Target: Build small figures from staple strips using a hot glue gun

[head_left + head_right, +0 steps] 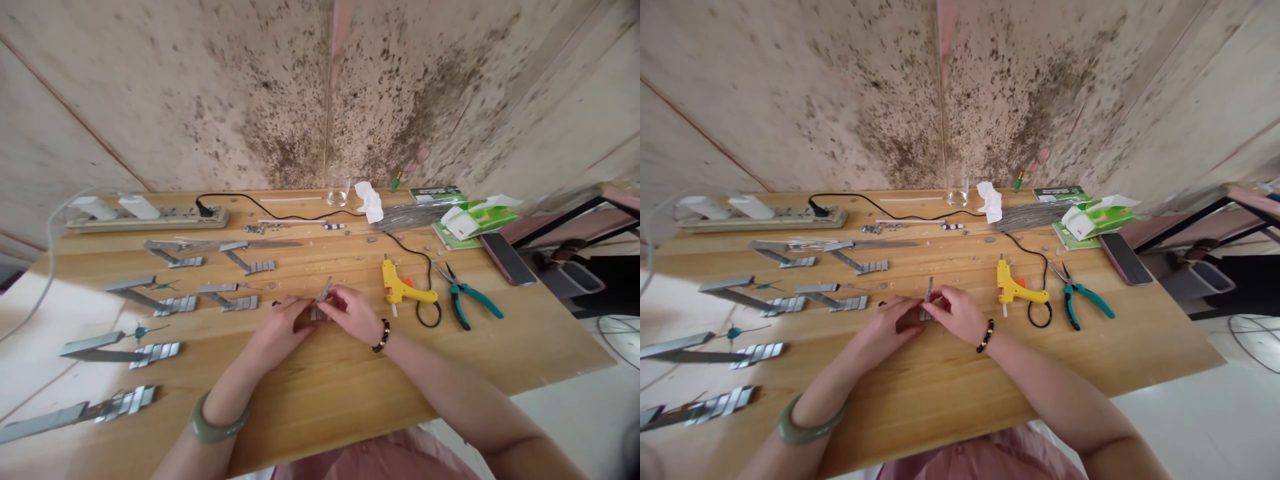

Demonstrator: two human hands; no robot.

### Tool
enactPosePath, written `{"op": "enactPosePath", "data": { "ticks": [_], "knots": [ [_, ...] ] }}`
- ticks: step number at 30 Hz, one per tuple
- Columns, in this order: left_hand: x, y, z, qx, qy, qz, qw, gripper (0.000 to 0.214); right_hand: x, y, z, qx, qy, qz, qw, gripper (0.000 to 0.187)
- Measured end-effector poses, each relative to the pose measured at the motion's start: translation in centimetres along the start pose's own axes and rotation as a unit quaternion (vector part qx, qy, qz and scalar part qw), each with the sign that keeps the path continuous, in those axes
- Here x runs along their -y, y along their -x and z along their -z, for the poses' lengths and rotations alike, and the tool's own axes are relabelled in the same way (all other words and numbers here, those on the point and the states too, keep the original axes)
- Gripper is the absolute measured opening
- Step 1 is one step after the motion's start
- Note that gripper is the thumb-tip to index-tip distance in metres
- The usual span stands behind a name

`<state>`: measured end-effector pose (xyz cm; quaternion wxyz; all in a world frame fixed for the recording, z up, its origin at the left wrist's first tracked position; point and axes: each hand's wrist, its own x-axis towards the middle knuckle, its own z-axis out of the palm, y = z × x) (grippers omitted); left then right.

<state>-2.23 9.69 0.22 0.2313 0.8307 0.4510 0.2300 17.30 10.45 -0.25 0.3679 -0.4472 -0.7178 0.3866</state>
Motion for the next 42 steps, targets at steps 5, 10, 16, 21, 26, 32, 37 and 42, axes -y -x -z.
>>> {"op": "enactPosePath", "data": {
  "ticks": [5, 10, 16, 21, 26, 32, 37, 42],
  "knots": [
    [0.13, -0.07, -0.19, -0.006, -0.004, 0.001, 1.000, 0.036, -0.52, 0.00, -0.18, 0.003, -0.055, -0.018, 0.998, 0.013],
    [0.12, 0.00, -0.46, -0.025, -0.011, 0.005, 1.000, 0.040, -0.05, 0.11, -0.09, 0.011, 0.036, 0.024, 0.999, 0.011],
    [-0.03, -0.04, -0.54, -0.028, -0.010, -0.010, 1.000, 0.042, 0.19, 0.15, -0.17, 0.041, 0.100, 0.069, 0.992, 0.011],
    [-0.15, -0.05, -0.52, -0.028, -0.006, -0.014, 0.999, 0.042, -0.08, 0.19, -0.26, 0.050, 0.125, 0.082, 0.988, 0.012],
    [0.00, 0.08, -0.68, -0.029, -0.011, -0.001, 1.000, 0.040, 0.08, 0.25, -0.27, 0.045, 0.135, 0.089, 0.986, 0.012],
    [-0.06, 0.05, -0.61, -0.026, -0.004, -0.005, 1.000, 0.037, 0.25, 0.22, -0.28, 0.051, 0.127, 0.080, 0.987, 0.012],
    [-0.29, -0.05, -0.39, -0.024, 0.002, -0.006, 1.000, 0.032, 0.20, 0.20, -0.27, 0.059, 0.120, 0.071, 0.989, 0.012],
    [-0.42, -0.05, -0.23, -0.023, 0.001, -0.005, 1.000, 0.031, 0.12, 0.21, -0.27, 0.061, 0.120, 0.071, 0.988, 0.012]
  ]
}}
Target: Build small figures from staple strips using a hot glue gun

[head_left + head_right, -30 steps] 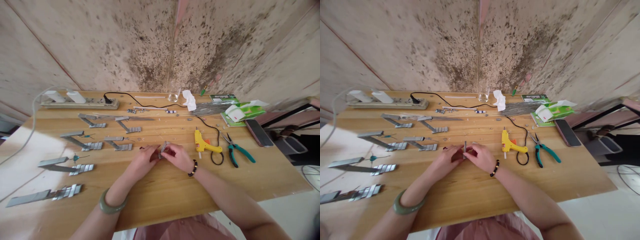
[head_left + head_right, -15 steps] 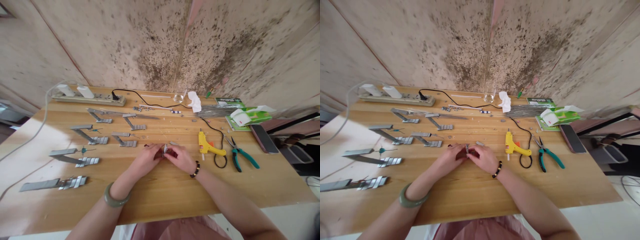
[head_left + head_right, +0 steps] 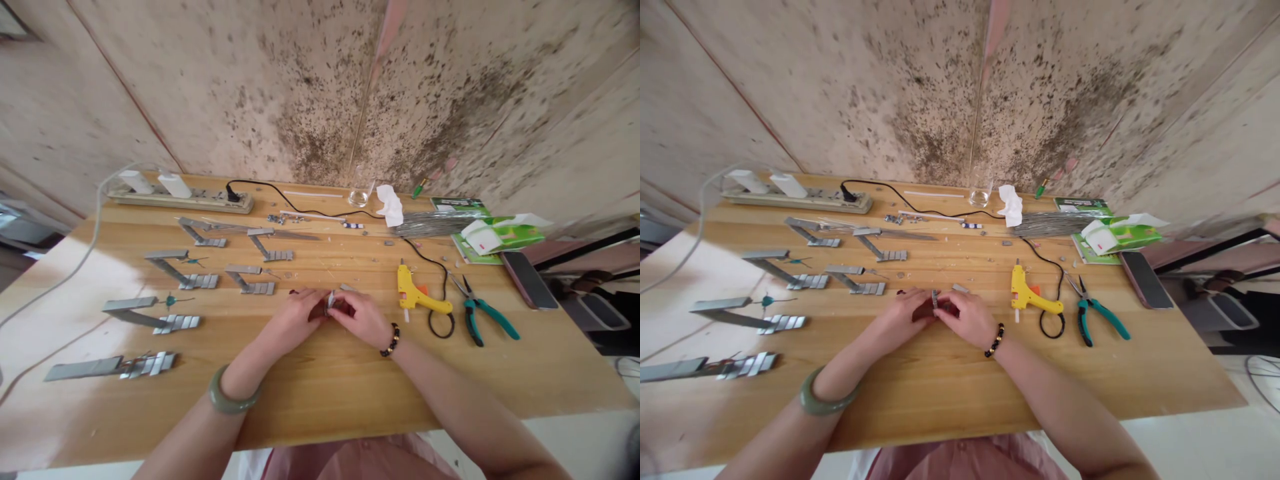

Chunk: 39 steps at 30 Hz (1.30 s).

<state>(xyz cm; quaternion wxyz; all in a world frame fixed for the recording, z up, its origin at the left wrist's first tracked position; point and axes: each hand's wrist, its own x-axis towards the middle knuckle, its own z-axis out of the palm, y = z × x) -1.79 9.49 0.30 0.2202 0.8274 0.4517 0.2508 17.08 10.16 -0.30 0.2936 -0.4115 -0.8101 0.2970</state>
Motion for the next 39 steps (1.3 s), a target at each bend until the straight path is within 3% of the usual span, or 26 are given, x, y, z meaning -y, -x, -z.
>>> {"op": "enactPosePath", "data": {
  "ticks": [8, 20, 24, 27, 30, 34, 36, 39],
  "knots": [
    [0.0, 0.1, -0.2, -0.022, 0.009, -0.018, 1.000, 0.033, -0.2, 0.1, -0.2, -0.043, -0.005, 0.037, 0.998, 0.014],
    [0.4, -0.1, -0.4, -0.027, 0.041, -0.022, 0.999, 0.028, 0.2, -0.1, 0.2, -0.026, -0.020, 0.051, 0.998, 0.014],
    [0.4, -0.1, -0.4, -0.030, 0.048, -0.022, 0.998, 0.019, -0.1, -0.1, 0.7, -0.024, -0.075, 0.020, 0.997, 0.021],
    [0.3, -0.2, -0.3, -0.023, 0.050, -0.022, 0.998, 0.013, 0.0, -0.4, 1.6, -0.057, -0.161, -0.040, 0.984, 0.023],
    [0.2, -0.2, -0.2, -0.020, 0.045, -0.020, 0.999, 0.013, 0.4, -0.9, 3.0, -0.104, -0.265, -0.106, 0.953, 0.030],
    [0.1, -0.3, -0.2, -0.020, 0.033, -0.016, 0.999, 0.013, 1.3, -1.3, 5.0, -0.152, -0.339, -0.129, 0.920, 0.035],
    [0.1, -0.3, -0.2, -0.020, 0.029, -0.016, 0.999, 0.012, 1.6, -1.4, 5.9, -0.156, -0.327, -0.128, 0.923, 0.033],
    [0.1, -0.2, -0.2, -0.023, 0.034, -0.017, 0.999, 0.013, 1.5, -1.2, 7.7, -0.122, -0.241, -0.113, 0.956, 0.026]
  ]
}}
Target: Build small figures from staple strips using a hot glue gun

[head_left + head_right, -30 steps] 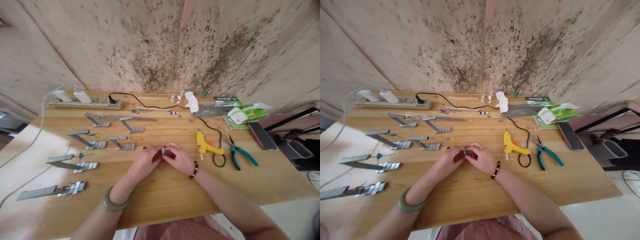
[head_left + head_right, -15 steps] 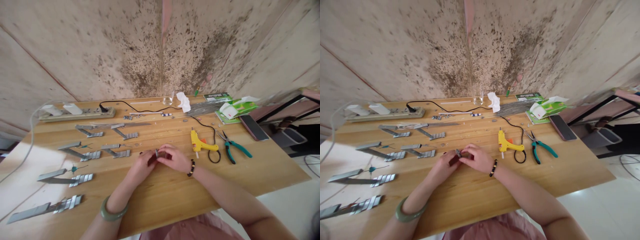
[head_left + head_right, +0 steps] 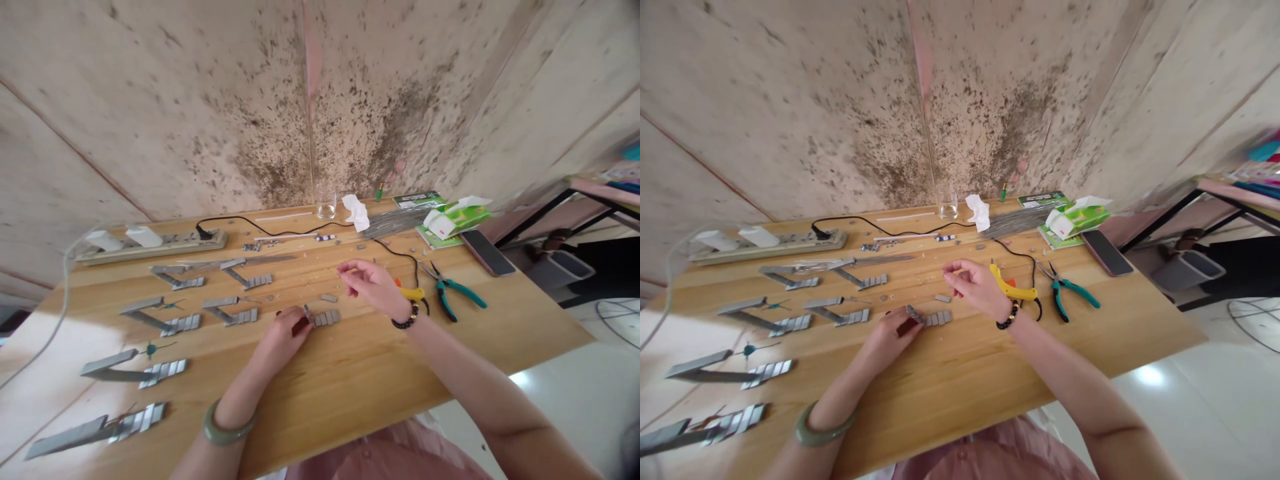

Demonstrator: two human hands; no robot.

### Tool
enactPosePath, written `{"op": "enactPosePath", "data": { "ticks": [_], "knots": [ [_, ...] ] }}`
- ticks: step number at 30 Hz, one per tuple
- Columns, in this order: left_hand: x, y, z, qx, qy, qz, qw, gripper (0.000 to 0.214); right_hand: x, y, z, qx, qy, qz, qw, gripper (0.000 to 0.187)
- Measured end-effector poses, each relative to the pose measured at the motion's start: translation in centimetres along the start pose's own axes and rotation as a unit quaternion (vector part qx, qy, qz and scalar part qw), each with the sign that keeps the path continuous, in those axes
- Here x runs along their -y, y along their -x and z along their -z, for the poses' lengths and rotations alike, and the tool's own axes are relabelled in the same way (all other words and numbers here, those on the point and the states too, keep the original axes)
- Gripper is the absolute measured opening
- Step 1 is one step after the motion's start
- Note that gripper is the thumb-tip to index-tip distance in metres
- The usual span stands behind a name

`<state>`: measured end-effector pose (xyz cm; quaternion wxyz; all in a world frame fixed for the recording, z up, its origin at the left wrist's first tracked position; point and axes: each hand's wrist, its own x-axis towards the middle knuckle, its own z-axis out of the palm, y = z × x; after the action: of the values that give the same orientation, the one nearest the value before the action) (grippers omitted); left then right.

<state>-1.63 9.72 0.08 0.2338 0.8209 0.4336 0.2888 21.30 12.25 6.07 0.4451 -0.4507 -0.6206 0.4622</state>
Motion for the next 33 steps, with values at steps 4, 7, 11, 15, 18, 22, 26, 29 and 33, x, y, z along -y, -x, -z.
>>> {"op": "enactPosePath", "data": {
  "ticks": [4, 7, 11, 15, 18, 22, 26, 29, 33],
  "knots": [
    [0.3, 0.1, -0.1, -0.004, 0.001, -0.004, 1.000, 0.012, 0.2, 0.5, 3.6, 0.021, 0.247, 0.070, 0.966, 0.021],
    [0.5, 0.1, -0.1, -0.002, 0.001, -0.008, 1.000, 0.012, -0.6, 1.9, 6.9, 0.035, 0.425, 0.075, 0.902, 0.028],
    [0.5, 0.0, -0.1, 0.000, -0.005, -0.013, 1.000, 0.011, -2.5, 4.6, 9.7, 0.052, 0.570, 0.026, 0.820, 0.035],
    [0.6, 0.0, -0.1, -0.002, -0.004, -0.015, 1.000, 0.010, -4.2, 6.3, 9.8, 0.076, 0.607, -0.021, 0.791, 0.045],
    [0.7, 0.0, -0.2, -0.006, -0.004, -0.013, 1.000, 0.009, -4.7, 6.3, 8.9, 0.052, 0.641, -0.032, 0.765, 0.052],
    [0.7, 0.0, -0.2, -0.007, -0.005, -0.008, 1.000, 0.009, -4.8, 5.7, 8.2, 0.036, 0.656, -0.052, 0.752, 0.052],
    [0.7, 0.0, -0.2, -0.004, 0.003, -0.007, 1.000, 0.010, -4.7, 5.5, 8.5, 0.026, 0.642, -0.061, 0.764, 0.044],
    [0.7, 0.0, -0.2, 0.000, 0.011, -0.001, 1.000, 0.010, -4.9, 6.0, 8.9, 0.008, 0.610, -0.047, 0.791, 0.037],
    [0.7, 0.0, -0.2, 0.010, 0.013, 0.016, 1.000, 0.011, -5.2, 7.2, 8.7, -0.014, 0.544, 0.011, 0.839, 0.038]
  ]
}}
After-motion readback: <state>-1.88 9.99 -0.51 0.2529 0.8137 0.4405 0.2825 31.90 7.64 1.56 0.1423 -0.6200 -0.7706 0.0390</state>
